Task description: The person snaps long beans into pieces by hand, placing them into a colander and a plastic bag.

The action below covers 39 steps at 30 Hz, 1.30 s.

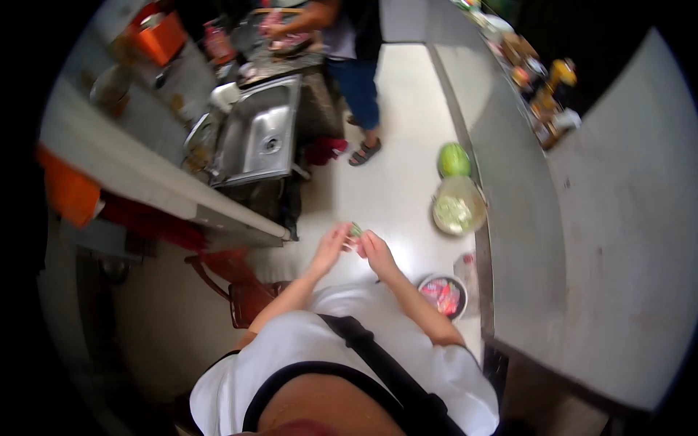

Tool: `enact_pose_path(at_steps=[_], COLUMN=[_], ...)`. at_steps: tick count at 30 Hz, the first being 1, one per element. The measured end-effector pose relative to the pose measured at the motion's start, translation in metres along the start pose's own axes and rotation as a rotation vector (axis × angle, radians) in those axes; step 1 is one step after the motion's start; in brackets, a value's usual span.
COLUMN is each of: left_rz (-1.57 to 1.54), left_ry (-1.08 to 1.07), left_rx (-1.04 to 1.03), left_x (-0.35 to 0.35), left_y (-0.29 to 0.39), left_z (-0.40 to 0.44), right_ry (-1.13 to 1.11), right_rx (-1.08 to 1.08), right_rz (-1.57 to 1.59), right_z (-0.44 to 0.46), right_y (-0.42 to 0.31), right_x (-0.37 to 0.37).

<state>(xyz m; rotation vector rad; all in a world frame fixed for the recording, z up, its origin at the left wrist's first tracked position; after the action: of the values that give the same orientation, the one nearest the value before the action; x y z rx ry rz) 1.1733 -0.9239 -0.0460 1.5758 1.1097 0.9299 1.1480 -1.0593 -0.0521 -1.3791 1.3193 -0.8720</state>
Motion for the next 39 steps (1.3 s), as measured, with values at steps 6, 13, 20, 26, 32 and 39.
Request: enact_pose_path(at_steps=[6, 13, 20, 26, 32, 39], left_rz=[-0.102, -0.047, 0.416, -0.776, -0.747, 0.363], left_ry=[0.072, 0.278, 0.288, 0.020, -0.029, -0.006], left_rx=[0.195, 0.385, 0.613, 0.970, 0.853, 1.071], left_x=[0.037, 0.080, 0.111, 0.088, 0.092, 0.107], left_y=[-0.039, -0.113, -0.221, -0.236, -0.222, -0.162], left_z=[-0.017, -0.051, -0.103, -0.160, -0.118, 0.021], right_ry=[0.154, 0.399, 0.623, 0.584, 0.269, 0.162], right_rx=[-0.492, -0.352, -0.348, -0.587, -0.739, -0.738], right_rz=[0.743, 0.936, 0.365, 0.331, 0.219, -0.053], right_z=[-0.007, 0.054, 0.105, 0.086, 0.079, 0.081], right_y=[0.067, 0.116, 0.174, 0.215, 0.217, 0.223], right_x=[0.067, 0.236, 0.336, 0.260, 0.195, 0.201])
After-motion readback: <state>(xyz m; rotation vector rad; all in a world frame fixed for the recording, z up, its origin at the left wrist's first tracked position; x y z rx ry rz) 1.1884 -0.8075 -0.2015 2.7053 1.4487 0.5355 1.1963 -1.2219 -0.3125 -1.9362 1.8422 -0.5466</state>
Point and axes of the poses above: each hand's wrist, its own z-axis towards the middle knuckle, its own x-axis out of the back of the hand, y = z × x, the point moved 1 cm from there along z, towards the middle knuckle, and after that the axes turned 2 degrees about -y, right-handed, at the moved point
